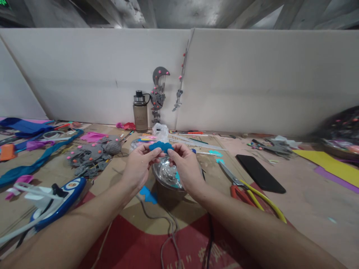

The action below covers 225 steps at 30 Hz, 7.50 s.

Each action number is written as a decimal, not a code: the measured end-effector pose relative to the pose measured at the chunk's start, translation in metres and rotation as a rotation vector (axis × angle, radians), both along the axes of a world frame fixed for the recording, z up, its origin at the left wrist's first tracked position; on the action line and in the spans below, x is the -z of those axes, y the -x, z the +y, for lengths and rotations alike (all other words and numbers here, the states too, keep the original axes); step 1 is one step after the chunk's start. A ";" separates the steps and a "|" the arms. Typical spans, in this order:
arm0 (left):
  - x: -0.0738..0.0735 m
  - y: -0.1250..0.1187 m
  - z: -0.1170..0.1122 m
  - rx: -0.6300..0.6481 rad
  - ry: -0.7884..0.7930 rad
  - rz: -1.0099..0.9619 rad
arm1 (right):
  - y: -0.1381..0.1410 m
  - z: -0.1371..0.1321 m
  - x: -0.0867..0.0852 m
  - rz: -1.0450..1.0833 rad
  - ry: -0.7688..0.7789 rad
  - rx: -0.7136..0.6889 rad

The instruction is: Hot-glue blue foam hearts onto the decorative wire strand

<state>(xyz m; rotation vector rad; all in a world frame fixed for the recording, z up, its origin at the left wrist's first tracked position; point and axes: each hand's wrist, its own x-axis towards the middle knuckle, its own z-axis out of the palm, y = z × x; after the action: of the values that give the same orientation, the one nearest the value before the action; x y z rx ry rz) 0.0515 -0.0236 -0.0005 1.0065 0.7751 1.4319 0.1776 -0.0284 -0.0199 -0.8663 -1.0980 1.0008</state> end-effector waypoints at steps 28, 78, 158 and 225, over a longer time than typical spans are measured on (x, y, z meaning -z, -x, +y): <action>-0.002 0.002 0.002 0.106 0.104 -0.068 | 0.000 0.000 0.001 0.046 0.008 -0.076; 0.002 0.001 0.000 0.058 0.001 0.013 | 0.002 -0.001 -0.001 0.000 0.029 -0.036; 0.000 0.001 0.003 0.039 -0.097 0.132 | -0.016 -0.003 -0.018 -0.562 -0.252 0.051; -0.008 0.010 0.012 0.210 0.096 0.086 | -0.032 0.004 -0.034 -1.064 -0.446 0.009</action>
<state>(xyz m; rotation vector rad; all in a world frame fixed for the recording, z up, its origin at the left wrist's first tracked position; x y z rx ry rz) 0.0417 -0.0118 0.0076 1.0478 0.7695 1.1679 0.2093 -0.0244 0.0144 -1.0337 -2.1011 0.1858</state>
